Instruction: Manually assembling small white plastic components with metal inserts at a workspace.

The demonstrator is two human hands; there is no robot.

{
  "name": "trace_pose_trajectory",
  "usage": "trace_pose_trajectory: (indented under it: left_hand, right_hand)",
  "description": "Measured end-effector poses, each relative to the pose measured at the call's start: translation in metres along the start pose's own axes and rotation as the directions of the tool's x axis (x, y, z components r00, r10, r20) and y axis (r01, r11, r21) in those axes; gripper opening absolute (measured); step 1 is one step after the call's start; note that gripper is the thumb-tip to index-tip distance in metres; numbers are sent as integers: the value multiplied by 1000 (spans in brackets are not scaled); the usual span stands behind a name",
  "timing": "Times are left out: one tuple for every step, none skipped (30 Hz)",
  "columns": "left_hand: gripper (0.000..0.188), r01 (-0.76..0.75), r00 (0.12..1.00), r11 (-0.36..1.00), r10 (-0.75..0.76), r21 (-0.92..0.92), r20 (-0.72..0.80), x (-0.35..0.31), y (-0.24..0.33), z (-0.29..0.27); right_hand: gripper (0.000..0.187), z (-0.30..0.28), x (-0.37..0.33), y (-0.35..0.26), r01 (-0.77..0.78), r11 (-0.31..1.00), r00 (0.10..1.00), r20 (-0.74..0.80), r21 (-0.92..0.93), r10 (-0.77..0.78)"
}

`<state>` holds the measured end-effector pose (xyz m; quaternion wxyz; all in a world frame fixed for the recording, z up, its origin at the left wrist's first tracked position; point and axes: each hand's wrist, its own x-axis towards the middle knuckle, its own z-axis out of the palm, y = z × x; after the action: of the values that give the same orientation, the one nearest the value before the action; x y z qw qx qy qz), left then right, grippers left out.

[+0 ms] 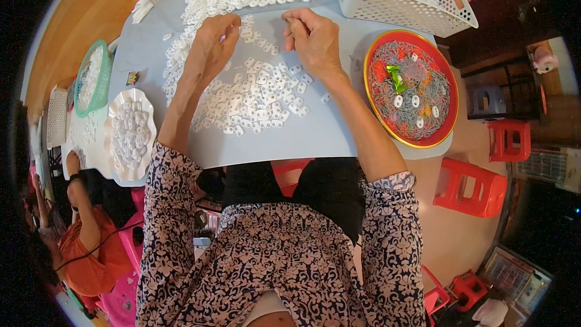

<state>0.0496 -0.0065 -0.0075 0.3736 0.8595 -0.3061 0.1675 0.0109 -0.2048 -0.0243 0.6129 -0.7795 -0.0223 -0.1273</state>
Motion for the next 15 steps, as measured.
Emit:
trace_pose_trajectory:
  left_hand:
    - [7, -4, 1000, 1000, 4, -5, 6, -2, -4, 6]
    - [8, -42, 999, 991, 43, 127, -6, -4, -7, 12]
    - [10, -76, 996, 963, 83, 257, -14, -6, -11, 16]
    - [10, -77, 997, 964, 83, 254, -10, -5, -9, 15]
    - [12, -55, 997, 972, 42, 230, 60, -6, -8, 14]
    - [14, -29, 992, 977, 2, 210, 129, -6, -5, 11]
    - [14, -29, 991, 978, 2, 207, 132, -7, -3, 11]
    - [14, -6, 985, 986, -23, 166, 171, -9, 1, 10]
    - [15, 20, 977, 992, -46, 126, 209, -11, 4, 10]
    - [15, 23, 977, 992, -49, 127, 208, -12, 6, 8]
    - [15, 9, 975, 993, -36, 122, 221, -13, 9, 6]
    - [14, -5, 972, 993, -23, 116, 234, -14, 10, 5]
    - [14, -1, 973, 993, -26, 118, 229, -16, 11, 5]
    - [13, -32, 976, 988, -1, 151, 218, -17, 12, 5]
    - [11, -63, 978, 981, 24, 185, 207, -18, 13, 6]
  right_hand:
    - [17, -2, 1, 1, -4, 1000, 1000, -7, -2, 4]
    - [17, -4, 2, 1, 22, 1000, 999, -33, -12, -22]
    - [16, -6, 3, 1, 48, 999, 997, -58, -22, -49]
    - [16, -7, 2, 1, 44, 999, 997, -61, -23, -45]
    - [15, -8, 1, 0, 90, 989, 990, -98, -115, -101]
    - [14, -8, 0, -2, 132, 969, 979, -127, -207, -160]
    - [14, -8, -1, -2, 129, 970, 979, -129, -208, -158]
    - [13, -8, -2, -3, 107, 966, 982, -125, -237, -140]
    - [14, -8, -3, -3, 87, 960, 985, -122, -266, -122]
    - [14, -8, -4, -2, 88, 960, 985, -118, -265, -122]
    - [15, -8, -4, 0, 96, 955, 989, -83, -281, -124]
    - [16, -8, -5, 0, 106, 949, 991, -47, -297, -125]
    - [16, -7, -6, -2, 110, 949, 991, -41, -297, -128]
    - [16, -5, -8, -4, 91, 942, 994, -22, -324, -104]
    - [15, -4, -9, -6, 73, 933, 997, -3, -351, -80]
